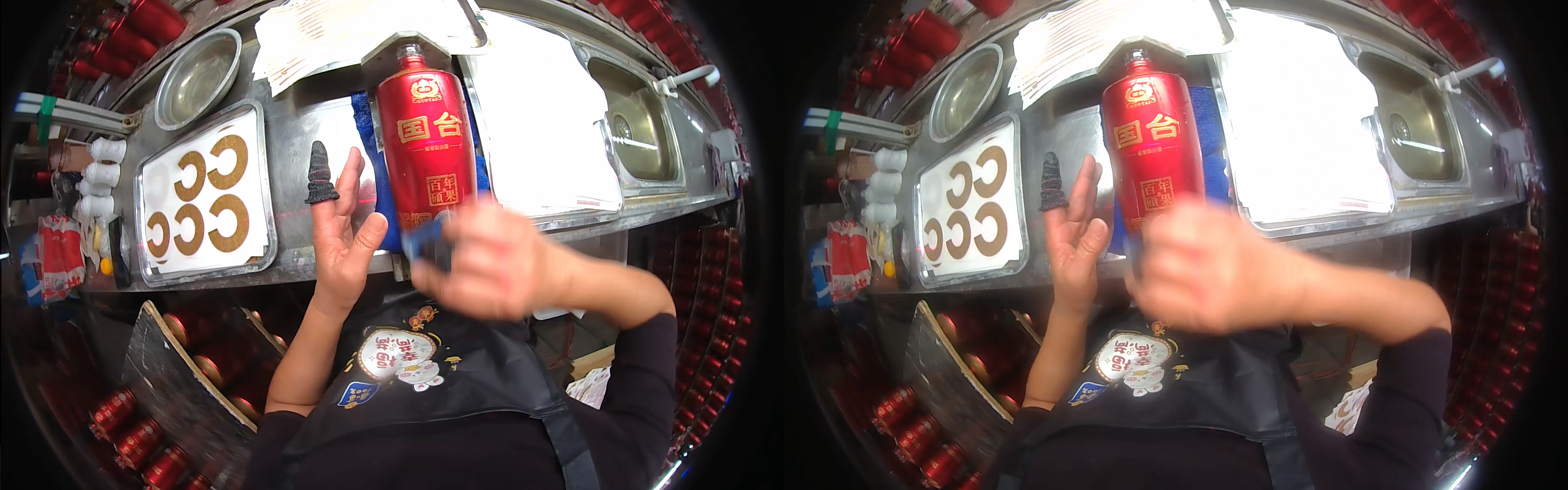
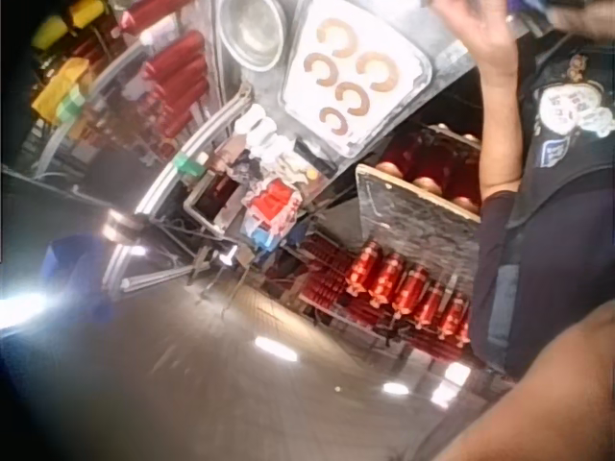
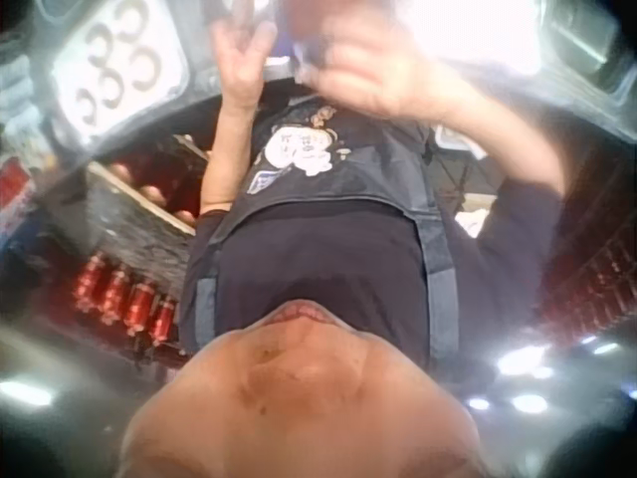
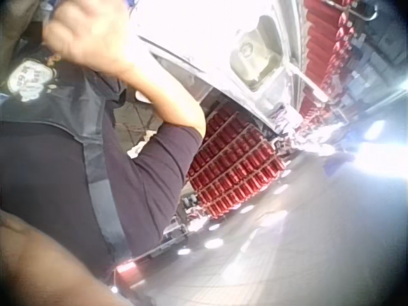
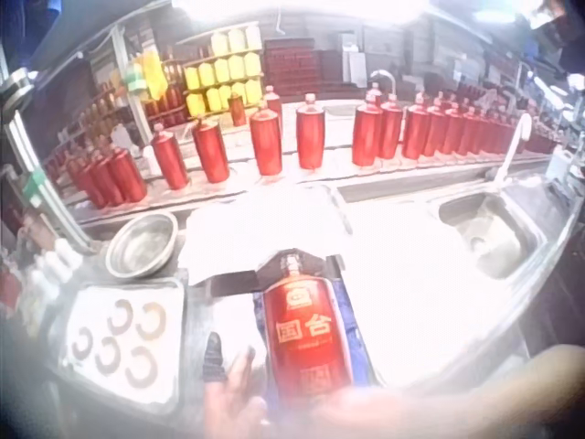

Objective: The person applies gold circular labels to the necks of red cylindrical bottles. They pick up each label, align it around the bottle neck, and smooth it down with their fingers. Finished bottles are placed on a nearby tray.

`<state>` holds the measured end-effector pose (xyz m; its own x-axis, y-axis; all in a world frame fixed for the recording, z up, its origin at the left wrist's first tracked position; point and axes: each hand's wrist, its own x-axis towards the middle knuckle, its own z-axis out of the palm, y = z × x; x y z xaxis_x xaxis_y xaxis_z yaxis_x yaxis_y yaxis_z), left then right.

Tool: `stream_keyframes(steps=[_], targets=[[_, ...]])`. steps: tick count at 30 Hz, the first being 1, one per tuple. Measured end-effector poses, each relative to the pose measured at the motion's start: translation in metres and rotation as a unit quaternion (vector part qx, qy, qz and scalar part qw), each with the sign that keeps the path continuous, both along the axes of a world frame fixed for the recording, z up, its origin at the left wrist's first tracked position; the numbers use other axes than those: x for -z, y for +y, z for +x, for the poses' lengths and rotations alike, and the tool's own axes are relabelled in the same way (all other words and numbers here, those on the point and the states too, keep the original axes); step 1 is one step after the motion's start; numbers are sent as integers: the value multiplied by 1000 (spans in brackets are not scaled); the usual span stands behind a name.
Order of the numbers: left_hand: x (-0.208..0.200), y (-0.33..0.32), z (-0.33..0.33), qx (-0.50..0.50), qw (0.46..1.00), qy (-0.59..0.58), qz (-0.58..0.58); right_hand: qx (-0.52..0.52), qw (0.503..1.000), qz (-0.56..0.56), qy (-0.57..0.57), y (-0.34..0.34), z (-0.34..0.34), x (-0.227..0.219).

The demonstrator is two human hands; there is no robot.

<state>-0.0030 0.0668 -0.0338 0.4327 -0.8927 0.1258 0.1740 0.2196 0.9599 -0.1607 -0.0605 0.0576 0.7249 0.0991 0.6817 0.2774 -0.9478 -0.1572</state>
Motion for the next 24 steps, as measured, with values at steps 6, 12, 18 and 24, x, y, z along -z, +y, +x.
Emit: stream_keyframes(steps=[6, 12, 18, 24], targets=[[1, 7, -1, 3, 1000, 3, 10, 87, 990, 98, 48, -16, -26, 12], [-15, 17, 4, 74, 997, -33, 2, -17, 990, 126, 61, -1, -29, -1], [-27, 5, -14, 66, 928, -358, 82, 152, 953, 262, -6, -98, 37, 18], [-39, -17, -26, -10, 854, -512, 87, -29, 999, 32, 0, -20, -40, 29]])
